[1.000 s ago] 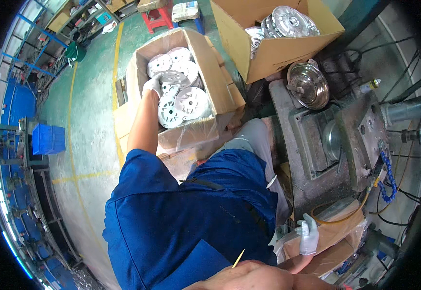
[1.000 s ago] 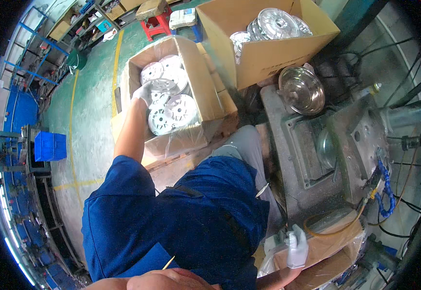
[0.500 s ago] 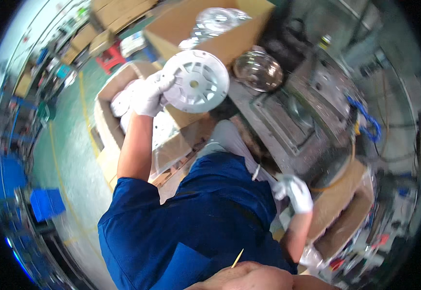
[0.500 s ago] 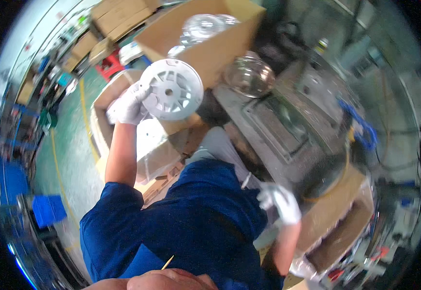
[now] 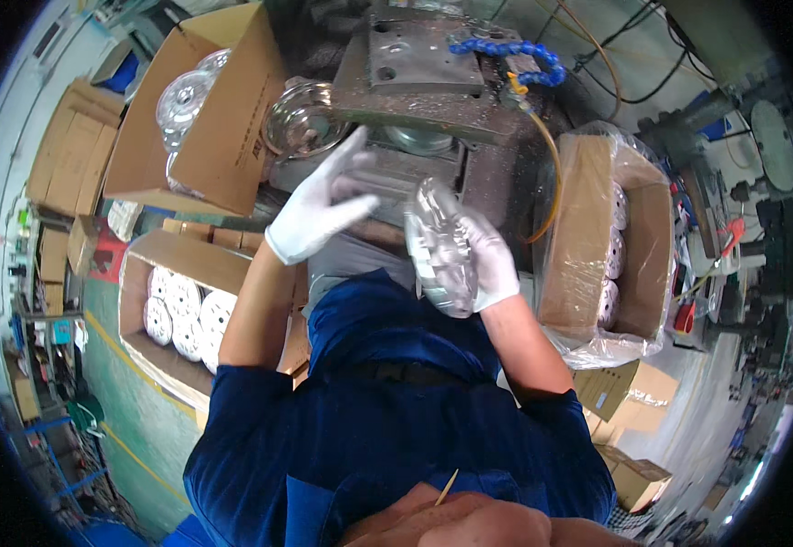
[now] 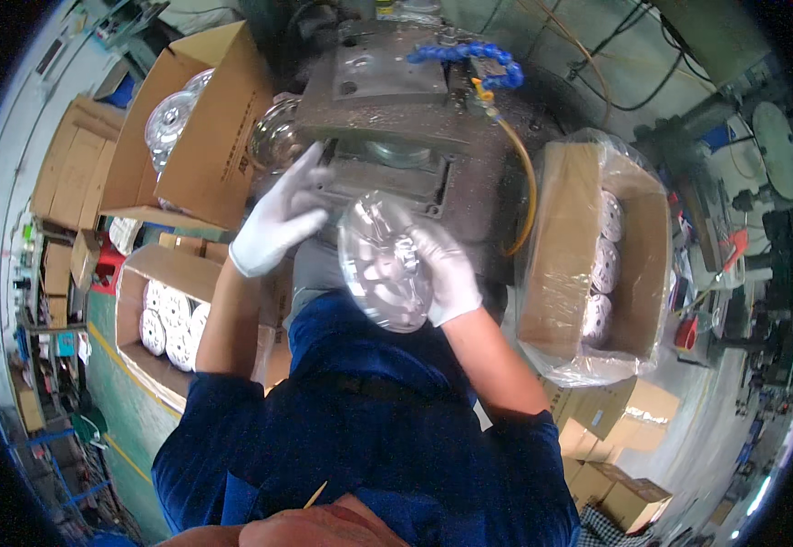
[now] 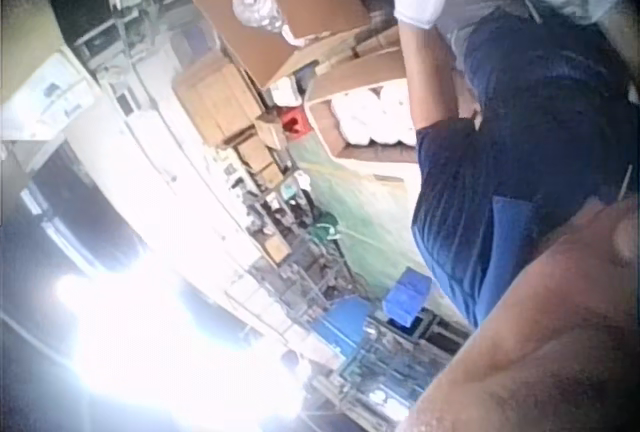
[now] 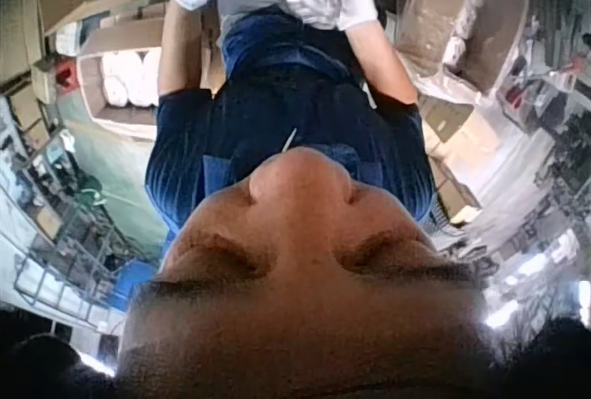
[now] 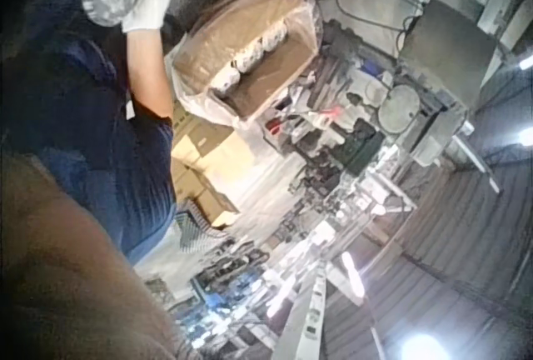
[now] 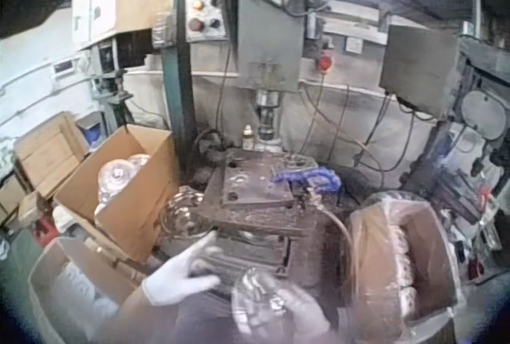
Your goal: Inspecting and sorting circular metal components by placing them on an industrial fixture.
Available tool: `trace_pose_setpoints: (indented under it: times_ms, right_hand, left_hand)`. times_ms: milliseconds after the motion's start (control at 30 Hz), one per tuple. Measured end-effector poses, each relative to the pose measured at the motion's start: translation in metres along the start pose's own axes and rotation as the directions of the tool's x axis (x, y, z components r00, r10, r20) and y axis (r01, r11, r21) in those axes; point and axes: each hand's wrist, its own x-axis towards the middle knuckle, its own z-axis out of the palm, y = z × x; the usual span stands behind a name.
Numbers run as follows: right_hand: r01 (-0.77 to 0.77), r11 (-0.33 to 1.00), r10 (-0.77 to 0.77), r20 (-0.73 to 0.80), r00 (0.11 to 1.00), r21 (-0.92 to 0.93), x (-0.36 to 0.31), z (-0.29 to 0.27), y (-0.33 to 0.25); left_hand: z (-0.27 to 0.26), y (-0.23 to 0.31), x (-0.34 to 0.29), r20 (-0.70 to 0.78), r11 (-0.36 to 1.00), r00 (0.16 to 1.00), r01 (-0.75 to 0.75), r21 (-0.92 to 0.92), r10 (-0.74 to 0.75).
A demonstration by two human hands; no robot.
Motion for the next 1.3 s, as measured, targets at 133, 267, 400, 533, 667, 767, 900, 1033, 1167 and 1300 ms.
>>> trace_pose_setpoints:
  times_ms: [133, 267, 400, 533, 667, 767, 900, 1033, 1167, 1300]
  right_hand:
    - [0.407, 0.773, -0.532, -0.149, 0.833, -0.486, 0.007, 0.0, -0.01]
    - [0.433, 0.751, -0.546, -0.098, 0.832, -0.499, 0.015, 0.006, 0.007]
    - [0.437, 0.765, -0.46, 0.073, 0.885, -0.473, 0.01, 0.016, 0.017]
    - [0.286, 0.809, -0.262, 0.12, 0.958, -0.513, 0.002, 0.017, 0.006]
    - [0.085, 0.71, 0.017, 0.138, 0.99, -0.699, -0.009, -0.002, -0.005]
    - [0.009, 0.608, 0.092, 0.082, 0.992, -0.794, -0.021, -0.031, -0.005]
    - [-0.121, 0.569, 0.074, -0.096, 0.993, -0.813, -0.039, -0.077, 0.009]
    - [-0.259, 0.603, 0.117, -0.238, 0.964, -0.754, -0.055, -0.114, 0.022]
    - [-0.26, 0.539, 0.11, -0.239, 0.965, -0.801, -0.06, -0.131, 0.023]
    - [-0.27, 0.553, 0.107, -0.254, 0.961, -0.788, -0.056, -0.137, 0.019]
  left_hand:
    - [0.025, -0.021, -0.009, -0.077, 0.896, 0.961, 0.218, -0.386, -0.267]
    - [0.062, -0.027, 0.0, -0.235, 0.957, 0.968, 0.02, -0.289, -0.091]
    - [0.064, -0.017, 0.017, -0.424, 0.96, 0.904, -0.068, -0.27, -0.056]
    - [0.038, -0.003, 0.037, -0.402, 1.0, 0.915, -0.025, -0.002, 0.022]
    - [-0.007, 0.017, 0.085, -0.412, 0.999, 0.91, -0.039, 0.012, 0.041]
    - [-0.036, 0.027, 0.129, -0.422, 0.972, 0.902, 0.012, 0.236, 0.091]
    - [-0.048, 0.024, 0.184, -0.43, 0.915, 0.897, 0.087, 0.394, 0.099]
    - [-0.05, 0.012, 0.223, -0.328, 0.949, 0.944, 0.078, 0.306, 0.028]
    - [-0.056, 0.008, 0.244, -0.298, 0.844, 0.954, 0.132, 0.519, 0.033]
    - [-0.061, 0.014, 0.245, -0.287, 0.665, 0.956, 0.249, 0.704, -0.055]
